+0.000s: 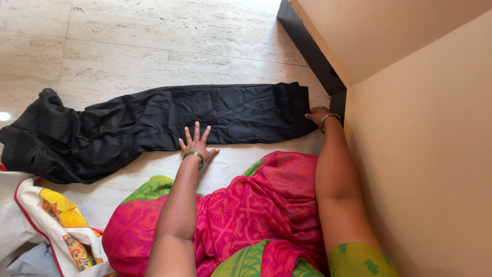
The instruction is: The person folds black trousers by hand while sitting on the floor, smoothing the fabric and aligning the legs before placing them into a large bag.
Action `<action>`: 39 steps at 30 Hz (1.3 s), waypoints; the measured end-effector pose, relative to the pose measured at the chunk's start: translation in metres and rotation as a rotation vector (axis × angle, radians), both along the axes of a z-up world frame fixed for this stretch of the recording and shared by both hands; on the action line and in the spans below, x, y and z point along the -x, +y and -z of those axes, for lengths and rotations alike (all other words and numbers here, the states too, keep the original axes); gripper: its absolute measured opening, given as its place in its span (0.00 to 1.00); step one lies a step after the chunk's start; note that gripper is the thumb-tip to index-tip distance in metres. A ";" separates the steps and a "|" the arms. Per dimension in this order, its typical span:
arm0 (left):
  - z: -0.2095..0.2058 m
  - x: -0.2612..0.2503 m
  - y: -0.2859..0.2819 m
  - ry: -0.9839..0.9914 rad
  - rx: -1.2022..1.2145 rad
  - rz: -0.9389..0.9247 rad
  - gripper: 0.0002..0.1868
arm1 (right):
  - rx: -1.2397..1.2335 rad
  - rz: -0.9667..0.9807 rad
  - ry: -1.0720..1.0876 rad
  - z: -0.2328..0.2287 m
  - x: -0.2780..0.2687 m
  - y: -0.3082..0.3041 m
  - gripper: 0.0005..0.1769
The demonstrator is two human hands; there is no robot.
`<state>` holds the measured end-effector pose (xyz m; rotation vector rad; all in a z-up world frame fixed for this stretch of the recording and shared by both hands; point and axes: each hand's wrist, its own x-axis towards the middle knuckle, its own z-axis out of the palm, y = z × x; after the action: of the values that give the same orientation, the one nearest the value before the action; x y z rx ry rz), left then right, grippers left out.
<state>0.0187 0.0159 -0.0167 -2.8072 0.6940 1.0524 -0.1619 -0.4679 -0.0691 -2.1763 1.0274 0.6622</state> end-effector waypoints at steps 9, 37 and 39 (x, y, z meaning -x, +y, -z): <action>-0.014 -0.034 0.013 -0.092 0.029 -0.145 0.55 | 0.071 -0.082 -0.531 -0.055 -0.055 0.077 0.19; 0.005 0.004 -0.068 0.992 1.623 -1.022 0.26 | 0.002 0.157 -0.268 -0.020 -0.048 0.071 0.39; 0.001 0.003 -0.068 1.018 1.604 -1.047 0.26 | -0.154 0.226 -0.257 -0.017 -0.048 0.069 0.42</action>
<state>0.0154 -0.0523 -0.0182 -3.5572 -0.4164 3.5831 -0.1136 -0.3992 -0.0523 -1.9170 1.0290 0.3358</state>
